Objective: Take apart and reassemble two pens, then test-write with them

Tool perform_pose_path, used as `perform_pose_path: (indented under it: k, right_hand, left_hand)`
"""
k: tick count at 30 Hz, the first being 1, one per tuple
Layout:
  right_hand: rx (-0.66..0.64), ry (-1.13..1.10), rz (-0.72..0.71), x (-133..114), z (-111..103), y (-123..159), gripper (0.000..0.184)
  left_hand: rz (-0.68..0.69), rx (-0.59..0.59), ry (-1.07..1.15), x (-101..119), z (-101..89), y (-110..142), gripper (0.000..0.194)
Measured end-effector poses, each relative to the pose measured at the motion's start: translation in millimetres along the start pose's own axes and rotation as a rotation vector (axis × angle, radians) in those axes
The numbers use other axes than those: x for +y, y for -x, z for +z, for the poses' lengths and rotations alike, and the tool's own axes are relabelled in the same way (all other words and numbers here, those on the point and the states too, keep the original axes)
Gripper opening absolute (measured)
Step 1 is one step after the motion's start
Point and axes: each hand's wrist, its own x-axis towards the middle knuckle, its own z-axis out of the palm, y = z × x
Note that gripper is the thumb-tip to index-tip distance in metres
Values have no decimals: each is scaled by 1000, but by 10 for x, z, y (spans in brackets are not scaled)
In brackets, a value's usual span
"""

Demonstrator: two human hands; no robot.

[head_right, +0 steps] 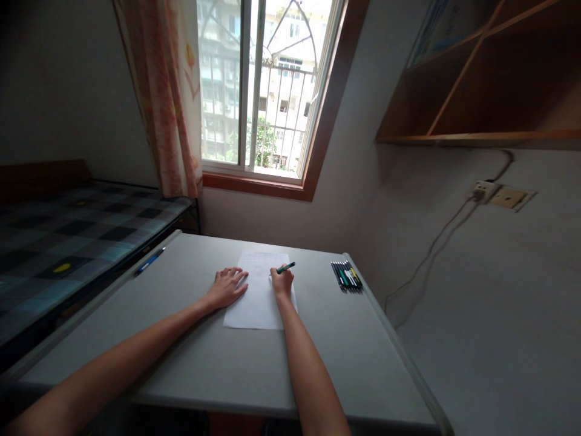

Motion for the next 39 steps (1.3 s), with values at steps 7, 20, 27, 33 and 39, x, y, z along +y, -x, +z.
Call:
perform_pose_path:
  k: [7,20,27,33,39]
  right_hand:
    - [-8,20,-9,-32,-26,9,17]
    - [5,18,-41,-18,-4,13,14]
    - [21,22,-47,-19,-6,10,13]
    - [15,40,-56,5,12,1,14]
    - [39,71,-52,10,6,-8,14]
  left_hand:
    - [-9,-10,-61,-43,94,-26,46]
    - [17,-25,-43,-48,112,-19,47]
    - [13,-27,-50,-56,121,-12,46]
    - [23,-17,-47,-57,112,-9,47]
    - [17,-15,-46,-56,111,-9,46]
